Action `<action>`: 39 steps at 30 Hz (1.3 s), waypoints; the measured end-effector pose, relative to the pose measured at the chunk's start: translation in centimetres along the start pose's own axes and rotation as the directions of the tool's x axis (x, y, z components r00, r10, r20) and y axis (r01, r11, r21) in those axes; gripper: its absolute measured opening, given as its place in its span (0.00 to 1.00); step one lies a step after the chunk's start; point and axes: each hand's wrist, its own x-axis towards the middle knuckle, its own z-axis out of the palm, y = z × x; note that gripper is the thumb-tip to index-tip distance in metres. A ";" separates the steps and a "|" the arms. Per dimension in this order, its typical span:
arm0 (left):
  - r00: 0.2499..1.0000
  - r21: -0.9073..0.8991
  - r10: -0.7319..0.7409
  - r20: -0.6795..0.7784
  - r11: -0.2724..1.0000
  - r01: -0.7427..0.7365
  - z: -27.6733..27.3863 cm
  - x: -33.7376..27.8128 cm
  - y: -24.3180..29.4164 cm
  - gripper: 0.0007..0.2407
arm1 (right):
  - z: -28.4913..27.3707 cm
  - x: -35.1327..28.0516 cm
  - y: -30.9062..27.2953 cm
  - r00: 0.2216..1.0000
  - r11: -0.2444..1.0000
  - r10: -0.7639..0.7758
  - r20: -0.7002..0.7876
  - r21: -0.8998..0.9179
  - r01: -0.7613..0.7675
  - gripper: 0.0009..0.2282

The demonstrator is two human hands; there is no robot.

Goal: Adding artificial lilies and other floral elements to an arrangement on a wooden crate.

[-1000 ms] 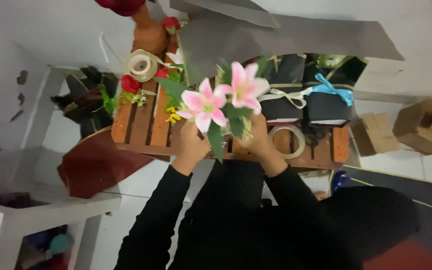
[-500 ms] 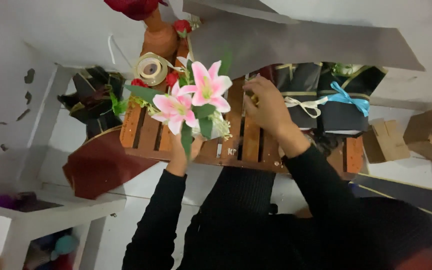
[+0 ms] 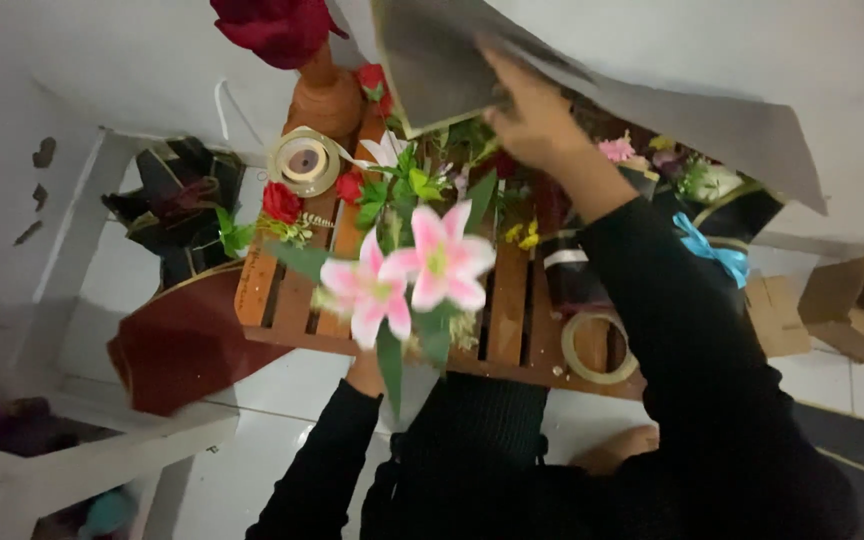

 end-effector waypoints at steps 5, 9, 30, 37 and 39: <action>0.997 -0.212 -0.056 -0.044 0.976 0.046 -1.7 0.1 -1.7 0.28 | -0.6 4.0 4.2 0.910 0.924 -0.372 -0.180 -0.167 0.345 0.28; 0.991 -0.377 -0.104 -0.080 0.924 0.067 -2.8 -0.2 -1.6 0.28 | 0.6 6.1 4.6 0.945 0.920 -0.301 -0.132 -0.302 0.251 0.28; 0.938 -0.955 -0.345 -0.032 0.289 0.074 -6.0 -6.3 2.3 0.25 | 7.7 14.4 -0.6 0.932 0.906 0.226 0.284 -0.412 -0.095 0.21; 0.914 -0.999 -0.404 0.041 0.008 0.048 -7.3 -1.4 -6.0 0.24 | 10.3 13.6 0.7 0.929 0.951 0.245 0.277 -0.254 -0.175 0.26; 0.908 -0.997 -0.416 0.060 -0.073 0.033 -8.4 -2.7 -8.0 0.24 | 11.0 13.0 0.9 0.928 0.958 0.249 0.278 -0.209 -0.195 0.28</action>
